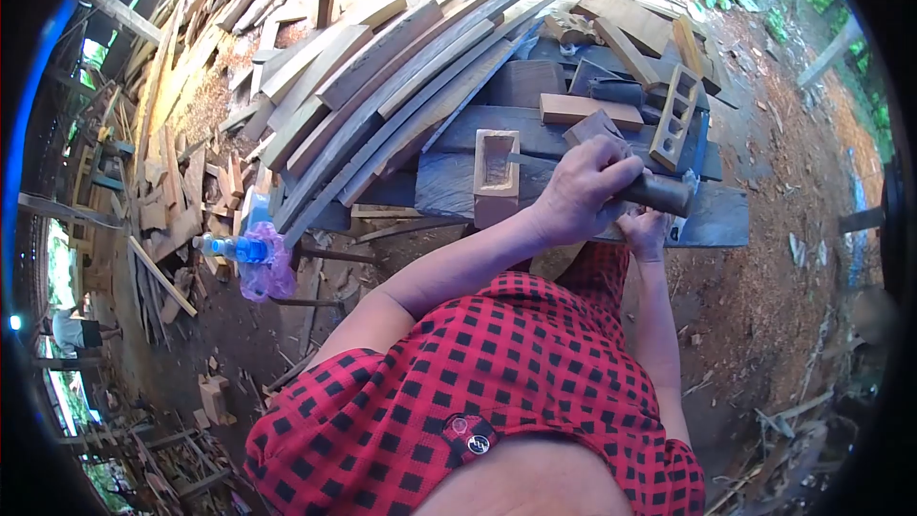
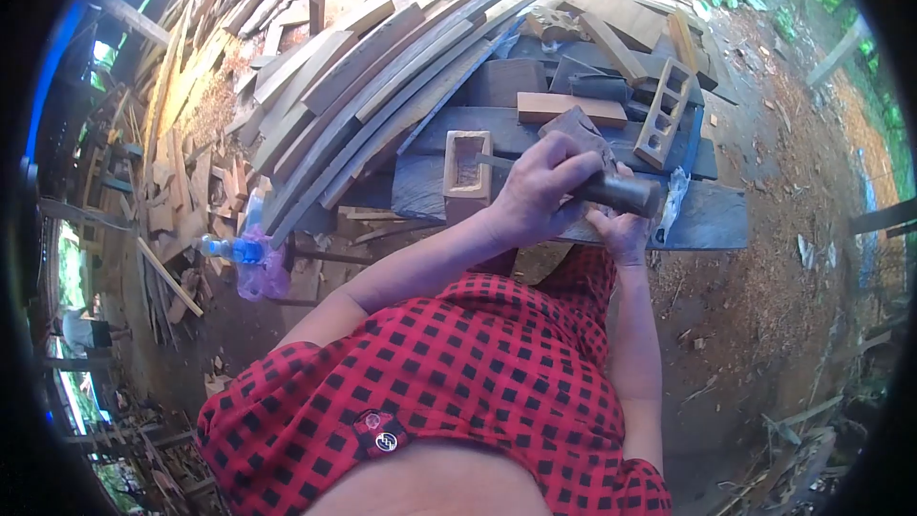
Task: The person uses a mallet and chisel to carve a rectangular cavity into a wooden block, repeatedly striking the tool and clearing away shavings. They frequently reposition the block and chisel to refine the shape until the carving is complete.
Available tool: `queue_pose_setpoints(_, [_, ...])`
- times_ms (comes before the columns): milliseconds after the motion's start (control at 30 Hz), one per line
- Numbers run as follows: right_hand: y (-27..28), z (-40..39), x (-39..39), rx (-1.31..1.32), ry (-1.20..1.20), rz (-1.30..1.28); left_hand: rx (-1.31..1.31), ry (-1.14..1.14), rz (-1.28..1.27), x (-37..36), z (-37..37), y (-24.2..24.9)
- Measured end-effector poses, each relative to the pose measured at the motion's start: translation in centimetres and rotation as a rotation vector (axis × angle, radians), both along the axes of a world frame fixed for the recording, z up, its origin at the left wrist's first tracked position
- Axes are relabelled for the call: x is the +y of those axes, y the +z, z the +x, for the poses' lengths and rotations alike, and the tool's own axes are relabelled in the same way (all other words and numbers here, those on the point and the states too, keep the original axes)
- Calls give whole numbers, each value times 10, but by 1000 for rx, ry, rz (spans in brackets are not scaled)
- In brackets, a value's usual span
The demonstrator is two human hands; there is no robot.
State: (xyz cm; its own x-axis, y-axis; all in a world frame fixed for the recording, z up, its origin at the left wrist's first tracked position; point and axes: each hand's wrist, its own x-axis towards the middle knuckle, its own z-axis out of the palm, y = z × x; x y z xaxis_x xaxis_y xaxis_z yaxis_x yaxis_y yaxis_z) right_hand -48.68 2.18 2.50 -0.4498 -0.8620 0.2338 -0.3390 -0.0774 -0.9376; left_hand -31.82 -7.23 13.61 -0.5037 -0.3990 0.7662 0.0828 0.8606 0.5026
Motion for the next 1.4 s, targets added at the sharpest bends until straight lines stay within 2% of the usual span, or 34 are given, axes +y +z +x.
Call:
queue_pose_setpoints(67, [-2, -3, 0, 6, 36, 48, -62, -18, 26, 2, 1, -5])
queue_pose_setpoints(133, [-3, -1, -2, -54, 48, -6, -54, -13, 33, -2, 3, -8])
queue_pose_setpoints(267, [6, 2, -2, 4, 50, -39, -70, -8, 78, -7, 7, -14])
queue_pose_setpoints(333, [6, -1, -2, 226, -19, -5, -76, -18, 123, -11, 10, -17])
queue_pose_setpoints(433, [2, -4, -4, 318, -76, 4, -131, -27, 82, -18, 13, -20])
queue_pose_setpoints(467, [1, -5, -3, 320, -73, 6, -146, -48, 145, -19, 14, -21])
queue_pose_setpoints(533, [1, -7, -2, 579, -152, 107, -159, -68, 208, -22, 15, -23])
queue_pose_setpoints(633, [6, -3, -3, 608, -178, 18, -104, -69, 315, -24, 15, -26])
queue_pose_setpoints(700, [2, -6, -5, 572, -139, -4, -109, -16, 149, -23, 15, -25])
queue_pose_setpoints(833, [6, -3, -6, 430, -134, 9, -194, -17, 112, -15, 8, -29])
queue_pose_setpoints(933, [-3, -8, -8, 506, -132, -54, -242, -78, 155, -19, 6, -27])
queue_pose_setpoints(1000, [-11, -7, -8, 462, -148, -76, -232, -86, 150, -23, 7, -26])
queue_pose_setpoints(1067, [-17, -9, -7, 223, -106, -91, -223, -90, 146, -26, 8, -23])
queue_pose_setpoints(1333, [-14, -7, -8, 303, -127, -73, -387, -198, 294, -34, 16, -8])
queue_pose_setpoints(1400, [-15, -9, -8, 346, -128, -90, -362, -208, 301, -34, 17, -7])
